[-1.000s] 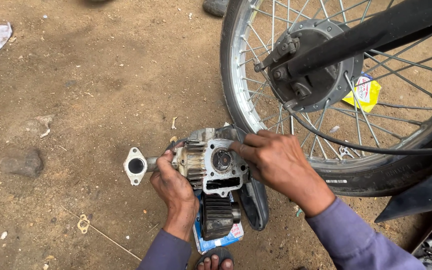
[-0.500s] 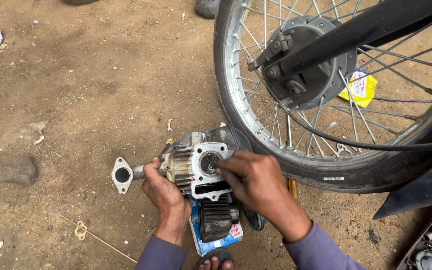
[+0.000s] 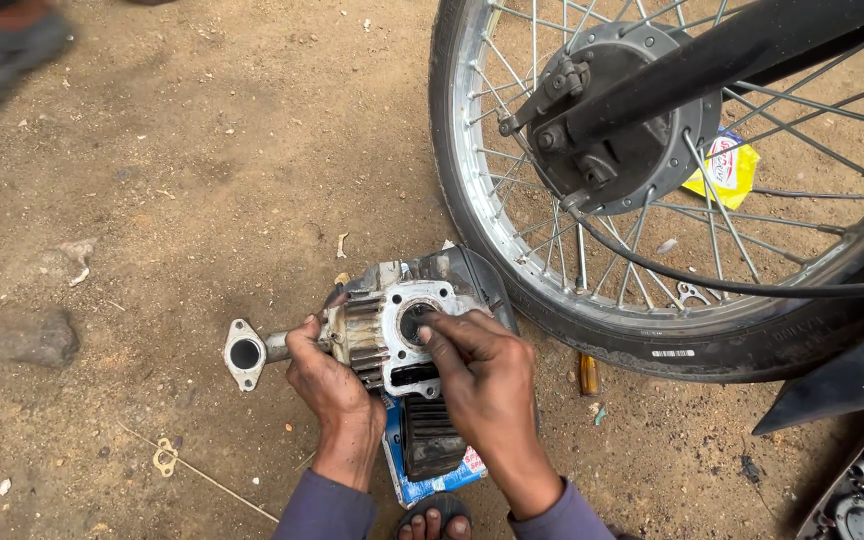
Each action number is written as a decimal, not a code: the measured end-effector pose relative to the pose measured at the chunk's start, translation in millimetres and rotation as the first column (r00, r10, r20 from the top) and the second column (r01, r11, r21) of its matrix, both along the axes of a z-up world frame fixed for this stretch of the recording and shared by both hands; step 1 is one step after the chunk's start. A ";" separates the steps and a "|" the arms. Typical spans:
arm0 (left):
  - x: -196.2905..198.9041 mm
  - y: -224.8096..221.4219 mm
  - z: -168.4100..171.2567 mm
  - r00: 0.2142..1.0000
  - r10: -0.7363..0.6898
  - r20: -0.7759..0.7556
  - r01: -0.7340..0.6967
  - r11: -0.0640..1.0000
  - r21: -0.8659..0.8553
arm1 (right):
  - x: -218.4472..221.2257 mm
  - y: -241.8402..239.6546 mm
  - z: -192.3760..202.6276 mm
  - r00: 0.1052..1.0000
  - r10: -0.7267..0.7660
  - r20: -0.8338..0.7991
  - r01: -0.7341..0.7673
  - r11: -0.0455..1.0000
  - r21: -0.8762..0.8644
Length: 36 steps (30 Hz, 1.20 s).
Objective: Cleaning and inspecting a motorcycle engine cylinder head and valve assembly.
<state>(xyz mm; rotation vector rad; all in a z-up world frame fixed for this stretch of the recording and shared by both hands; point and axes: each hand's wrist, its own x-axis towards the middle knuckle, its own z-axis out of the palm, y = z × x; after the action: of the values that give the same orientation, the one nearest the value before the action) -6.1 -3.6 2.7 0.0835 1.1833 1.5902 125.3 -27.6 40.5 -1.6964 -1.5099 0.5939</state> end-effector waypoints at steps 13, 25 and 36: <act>0.3 -2.8 -8.2 0.999 0.048 0.005 -0.048 0.999 -0.013 | 4.5 5.2 10.8 0.986 0.036 -0.160 -0.048 0.997 -0.068; -0.3 -2.2 -5.4 0.997 0.036 0.072 -0.034 0.999 -0.032 | 36.2 27.3 29.0 0.830 0.531 0.169 -0.551 0.827 0.113; 0.5 -2.1 0.5 1.000 0.017 0.001 -0.017 0.999 -0.039 | 21.4 18.2 24.9 0.927 0.364 0.088 -0.368 0.929 0.041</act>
<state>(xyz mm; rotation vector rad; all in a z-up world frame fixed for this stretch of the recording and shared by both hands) -5.6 -5.7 3.3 0.0475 1.2160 1.5810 146.7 -9.4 65.4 -1.4157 -1.9030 0.6748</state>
